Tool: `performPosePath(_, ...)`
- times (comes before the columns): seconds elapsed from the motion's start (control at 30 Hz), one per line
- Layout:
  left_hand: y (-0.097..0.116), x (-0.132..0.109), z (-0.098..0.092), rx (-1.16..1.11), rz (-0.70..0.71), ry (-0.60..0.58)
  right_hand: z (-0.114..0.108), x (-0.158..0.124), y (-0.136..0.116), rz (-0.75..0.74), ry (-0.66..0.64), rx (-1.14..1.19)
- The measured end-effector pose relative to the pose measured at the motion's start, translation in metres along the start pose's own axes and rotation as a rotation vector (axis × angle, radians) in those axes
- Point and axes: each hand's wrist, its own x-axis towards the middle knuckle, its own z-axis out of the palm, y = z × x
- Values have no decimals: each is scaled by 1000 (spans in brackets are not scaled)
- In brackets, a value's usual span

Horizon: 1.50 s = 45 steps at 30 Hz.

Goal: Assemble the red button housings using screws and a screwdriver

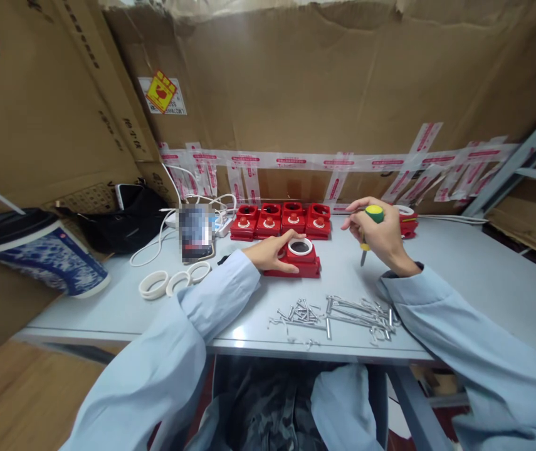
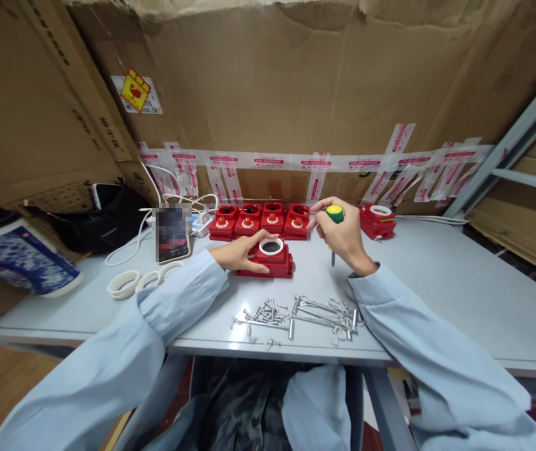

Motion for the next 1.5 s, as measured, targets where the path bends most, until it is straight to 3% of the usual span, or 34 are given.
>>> performPosePath(0.13,0,0,1,-2,18,-9,-10,1,-7,-30,52,71)
performPosePath(0.23,0,-1,1,9,26,-12,-16,3,-10,-32,16,57)
performPosePath(0.43,3,-6,4,17,-6,-4,-6,-5,-2,303,-278,12)
performPosePath(0.63,5,-10,6,-52,47,1,11,-16,15,455,-294,119)
performPosePath(0.87,8,-10,5,-59,32,-11,18,-19,26,467,-288,1)
performPosePath(1.5,10,-11,4,-50,18,-13,17,-20,18,458,-329,1)
